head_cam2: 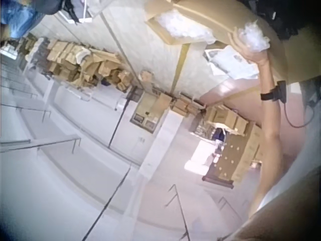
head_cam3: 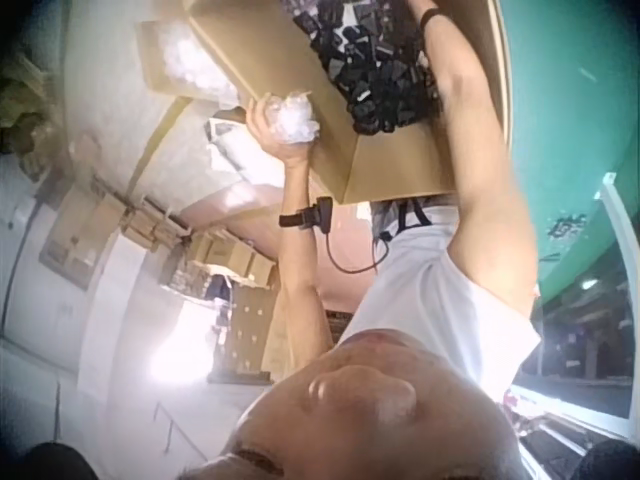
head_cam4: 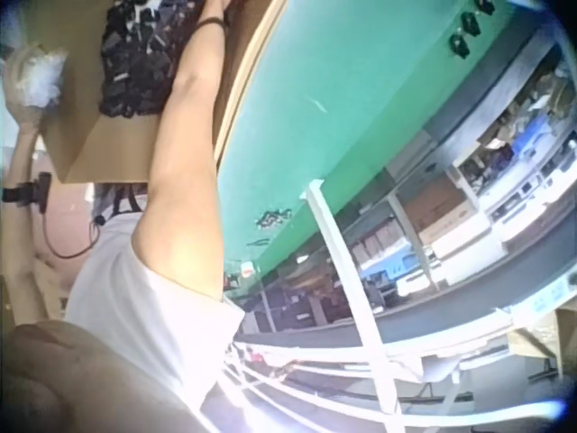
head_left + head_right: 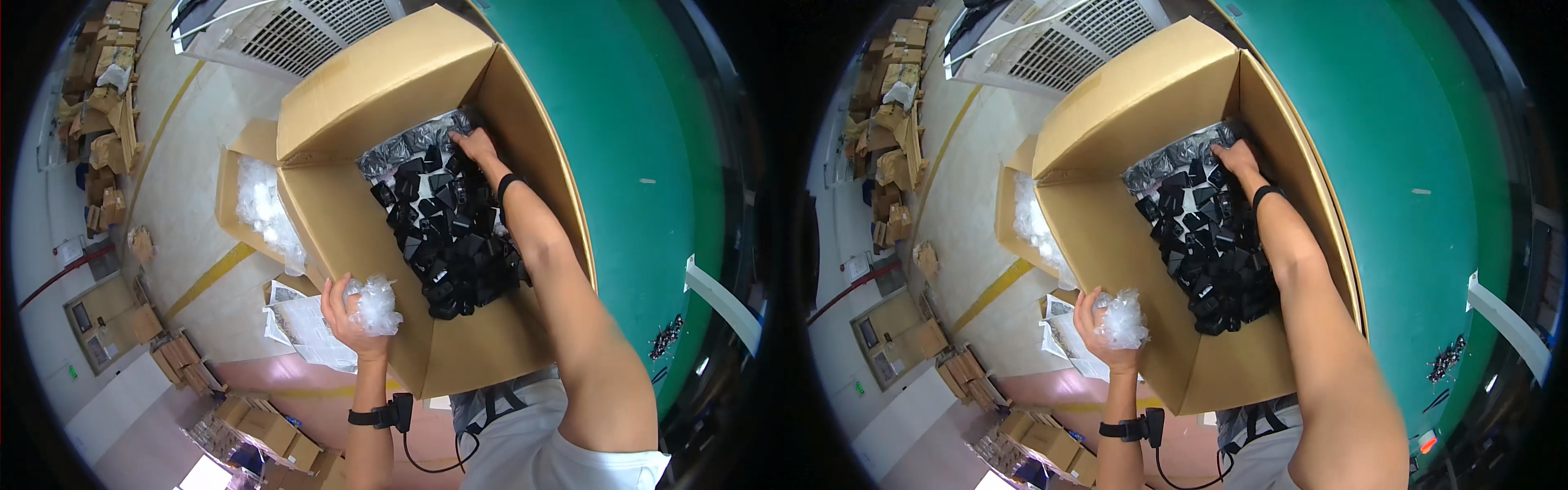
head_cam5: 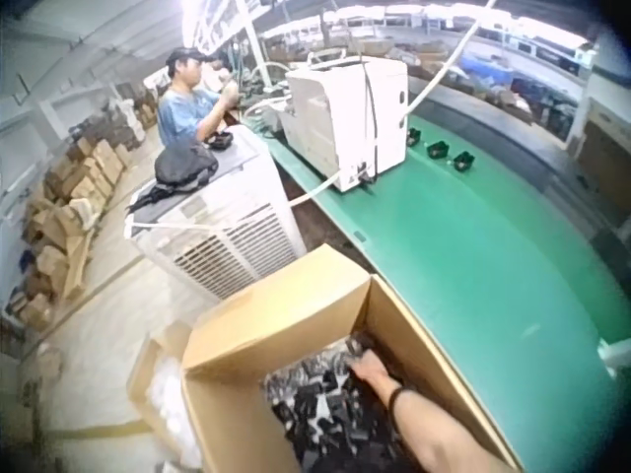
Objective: The person unpacks a cardboard box filled with small black electronic devices wrapped in bubble wrap. They remove the items one by one, unwrap them, and place them into the box, continuing this process for the duration of the clip.
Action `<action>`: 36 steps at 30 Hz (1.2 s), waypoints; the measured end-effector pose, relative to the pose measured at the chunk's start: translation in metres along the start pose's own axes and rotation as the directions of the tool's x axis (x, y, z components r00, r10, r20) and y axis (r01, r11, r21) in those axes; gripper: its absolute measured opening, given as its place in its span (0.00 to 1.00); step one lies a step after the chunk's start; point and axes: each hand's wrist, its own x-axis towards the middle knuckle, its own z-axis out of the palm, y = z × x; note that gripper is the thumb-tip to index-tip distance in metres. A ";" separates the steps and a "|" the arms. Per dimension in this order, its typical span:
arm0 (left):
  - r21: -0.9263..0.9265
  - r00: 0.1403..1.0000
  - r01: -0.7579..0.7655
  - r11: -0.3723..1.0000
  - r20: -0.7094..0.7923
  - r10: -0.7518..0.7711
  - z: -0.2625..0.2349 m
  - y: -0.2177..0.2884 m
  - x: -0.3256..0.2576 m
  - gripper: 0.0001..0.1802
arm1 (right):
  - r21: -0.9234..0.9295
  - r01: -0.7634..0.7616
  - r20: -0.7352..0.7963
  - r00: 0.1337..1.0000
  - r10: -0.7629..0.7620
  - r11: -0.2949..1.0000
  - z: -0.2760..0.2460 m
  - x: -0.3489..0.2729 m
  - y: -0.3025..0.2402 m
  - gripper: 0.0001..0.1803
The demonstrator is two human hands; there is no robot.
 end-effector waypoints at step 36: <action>0.005 1.000 0.002 1.000 0.021 -0.002 -0.003 0.003 0.000 0.11 | 0.791 -0.316 0.296 0.947 0.124 0.525 0.013 0.004 0.006 0.14</action>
